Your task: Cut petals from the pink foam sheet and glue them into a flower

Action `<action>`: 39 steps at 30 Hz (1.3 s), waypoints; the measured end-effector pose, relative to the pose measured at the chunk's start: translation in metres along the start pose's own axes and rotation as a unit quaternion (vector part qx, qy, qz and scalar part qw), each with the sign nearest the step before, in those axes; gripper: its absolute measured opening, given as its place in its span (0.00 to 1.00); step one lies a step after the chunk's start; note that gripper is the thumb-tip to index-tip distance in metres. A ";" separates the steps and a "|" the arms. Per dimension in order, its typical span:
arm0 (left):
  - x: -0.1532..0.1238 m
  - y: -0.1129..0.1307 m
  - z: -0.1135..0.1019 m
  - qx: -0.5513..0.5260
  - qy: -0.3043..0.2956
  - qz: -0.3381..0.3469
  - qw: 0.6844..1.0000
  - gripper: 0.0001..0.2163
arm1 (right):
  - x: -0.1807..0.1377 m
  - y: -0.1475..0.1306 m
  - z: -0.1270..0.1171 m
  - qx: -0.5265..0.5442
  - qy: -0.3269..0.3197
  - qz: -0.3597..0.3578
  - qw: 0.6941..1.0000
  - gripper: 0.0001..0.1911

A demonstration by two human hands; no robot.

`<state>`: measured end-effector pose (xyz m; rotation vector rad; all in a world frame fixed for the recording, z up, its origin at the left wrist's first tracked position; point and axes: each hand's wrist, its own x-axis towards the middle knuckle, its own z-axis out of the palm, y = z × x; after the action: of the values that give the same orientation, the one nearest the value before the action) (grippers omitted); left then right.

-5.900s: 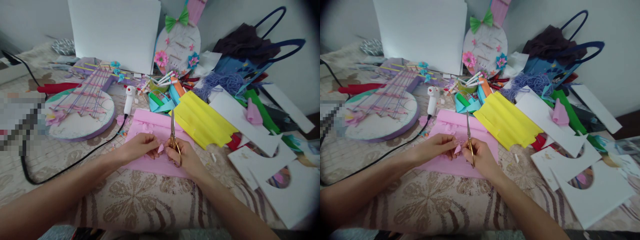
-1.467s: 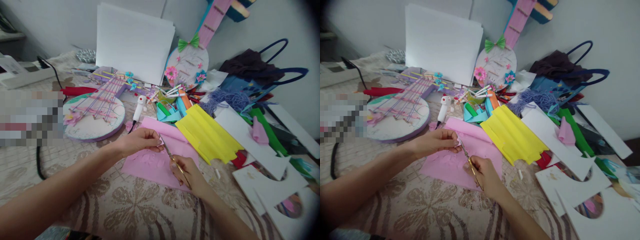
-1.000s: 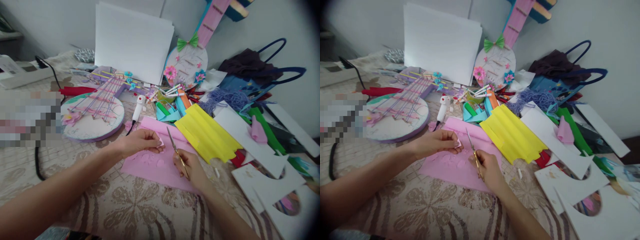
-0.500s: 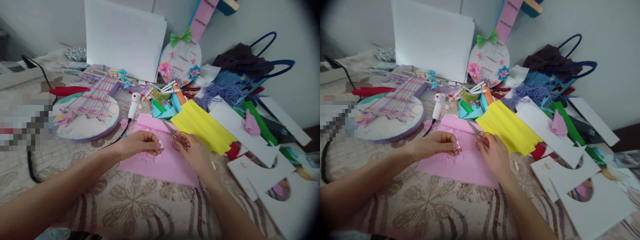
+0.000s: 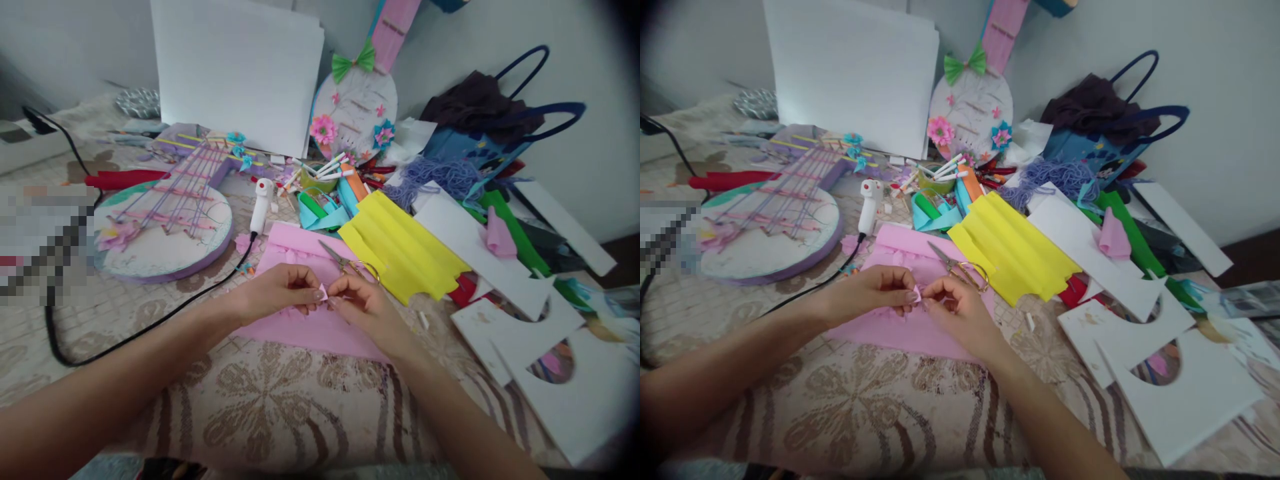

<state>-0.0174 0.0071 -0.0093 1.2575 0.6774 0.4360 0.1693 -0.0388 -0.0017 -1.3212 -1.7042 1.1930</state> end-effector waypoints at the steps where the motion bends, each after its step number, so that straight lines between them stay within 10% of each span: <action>1: 0.000 0.000 0.000 0.001 0.000 -0.003 1.000 0.07 | 0.000 -0.001 0.000 0.002 0.000 0.005 1.000 0.02; 21: -0.003 -0.002 0.013 0.181 0.089 0.089 0.975 0.10 | -0.001 -0.001 0.003 0.009 0.030 0.015 0.999 0.02; 28: -0.006 -0.002 0.022 0.267 0.207 0.144 0.930 0.10 | 0.000 0.004 0.005 -0.001 0.056 0.001 0.998 0.02; 39: -0.004 -0.002 0.023 0.173 0.141 0.136 0.965 0.05 | -0.002 0.002 0.007 -0.009 0.044 -0.006 0.999 0.02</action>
<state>-0.0048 -0.0122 -0.0073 1.6482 0.8498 0.7573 0.1647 -0.0419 -0.0063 -1.3531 -1.6621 1.0985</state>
